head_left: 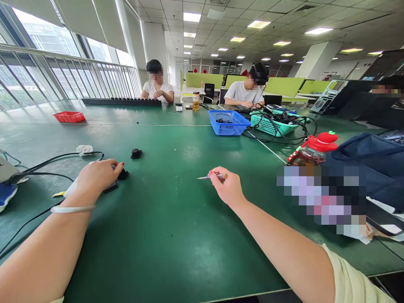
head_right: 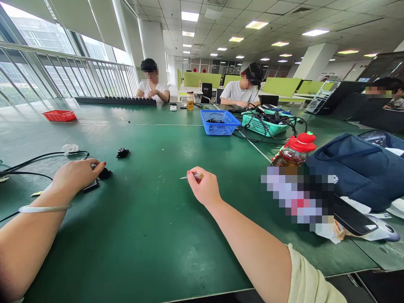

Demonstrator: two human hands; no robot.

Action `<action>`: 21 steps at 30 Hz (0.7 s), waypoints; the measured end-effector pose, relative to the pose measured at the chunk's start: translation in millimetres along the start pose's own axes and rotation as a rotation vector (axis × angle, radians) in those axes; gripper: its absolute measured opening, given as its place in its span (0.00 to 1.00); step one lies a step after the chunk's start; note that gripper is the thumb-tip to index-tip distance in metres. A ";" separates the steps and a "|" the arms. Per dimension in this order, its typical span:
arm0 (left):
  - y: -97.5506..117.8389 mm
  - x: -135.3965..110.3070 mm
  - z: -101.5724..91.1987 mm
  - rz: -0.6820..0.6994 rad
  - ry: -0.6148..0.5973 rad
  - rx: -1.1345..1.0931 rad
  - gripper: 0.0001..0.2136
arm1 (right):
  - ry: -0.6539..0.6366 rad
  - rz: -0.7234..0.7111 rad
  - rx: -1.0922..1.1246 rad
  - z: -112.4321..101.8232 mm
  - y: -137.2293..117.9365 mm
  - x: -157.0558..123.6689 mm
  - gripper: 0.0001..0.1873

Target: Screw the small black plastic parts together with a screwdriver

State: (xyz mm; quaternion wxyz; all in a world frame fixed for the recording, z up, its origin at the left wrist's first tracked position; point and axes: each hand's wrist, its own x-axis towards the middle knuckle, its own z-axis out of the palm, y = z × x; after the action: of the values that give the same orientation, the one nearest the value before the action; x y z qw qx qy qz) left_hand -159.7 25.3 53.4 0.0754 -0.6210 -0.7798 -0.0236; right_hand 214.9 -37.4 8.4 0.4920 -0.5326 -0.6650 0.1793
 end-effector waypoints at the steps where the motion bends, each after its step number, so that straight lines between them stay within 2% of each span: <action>1: 0.6 -0.9 -1.2 -0.014 -0.002 0.000 0.26 | -0.002 0.003 0.003 0.1 0.0 0.1 0.16; 7: 4.2 -3.9 -5.9 -0.052 -0.022 -0.013 0.26 | -0.009 0.011 0.007 0.3 0.2 0.4 0.15; 21: 9.0 -2.9 -2.8 -0.057 -0.060 0.030 0.27 | -0.022 0.009 0.011 -0.5 -1.0 0.0 0.16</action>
State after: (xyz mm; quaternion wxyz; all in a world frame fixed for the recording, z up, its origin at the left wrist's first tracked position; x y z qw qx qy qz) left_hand -150.0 24.2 55.2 0.0606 -0.5977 -0.7994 0.0048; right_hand 214.8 -38.0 9.4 0.4867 -0.5307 -0.6671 0.1911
